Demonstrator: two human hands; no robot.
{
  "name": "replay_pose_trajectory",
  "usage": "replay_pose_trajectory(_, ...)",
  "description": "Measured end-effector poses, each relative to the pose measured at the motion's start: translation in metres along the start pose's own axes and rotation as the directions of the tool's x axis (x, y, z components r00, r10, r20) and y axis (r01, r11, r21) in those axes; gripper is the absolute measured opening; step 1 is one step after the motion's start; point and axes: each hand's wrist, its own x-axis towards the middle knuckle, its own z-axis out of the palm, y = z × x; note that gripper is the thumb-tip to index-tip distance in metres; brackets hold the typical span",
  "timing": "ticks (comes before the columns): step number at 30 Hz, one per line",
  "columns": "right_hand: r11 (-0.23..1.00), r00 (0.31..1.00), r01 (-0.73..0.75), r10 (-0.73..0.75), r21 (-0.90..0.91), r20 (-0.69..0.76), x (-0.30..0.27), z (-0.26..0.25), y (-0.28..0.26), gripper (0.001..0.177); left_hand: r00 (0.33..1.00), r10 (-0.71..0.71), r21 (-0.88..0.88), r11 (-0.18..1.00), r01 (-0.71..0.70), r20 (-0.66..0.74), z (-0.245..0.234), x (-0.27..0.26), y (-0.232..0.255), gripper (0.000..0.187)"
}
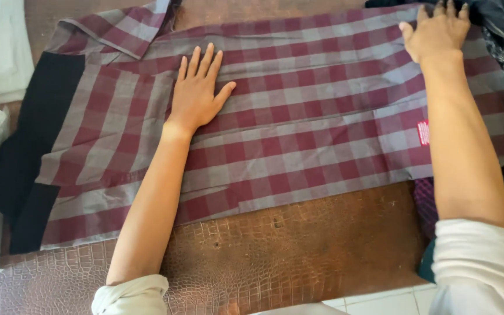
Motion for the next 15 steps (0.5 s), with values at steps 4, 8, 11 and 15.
replay_pose_trajectory(4,0.972,0.848,0.203,-0.234,-0.117,-0.475,-0.097,-0.088,-0.067,0.052,0.999,0.039,0.022,0.999,-0.038,-0.035,0.002,0.002,-0.003,0.073)
replay_pose_trajectory(8,0.746,0.877,0.459,-0.291,0.484,-0.383,-0.231,-0.232,-0.188,0.028,0.970,0.142,0.022,0.990,-0.140,-0.199,-0.013,0.004,0.028,0.061)
replay_pose_trajectory(11,0.656,0.837,0.537,-0.493,0.531,-0.237,-0.286,-0.209,-0.226,0.048,0.905,0.290,-0.031,0.949,-0.315,-0.310,-0.053,-0.016,0.103,0.040)
replay_pose_trajectory(15,0.569,0.787,0.612,-0.509,0.549,-0.349,-0.295,-0.160,-0.238,0.055,0.912,0.369,0.028,0.929,-0.370,-0.178,-0.012,-0.058,0.143,0.061)
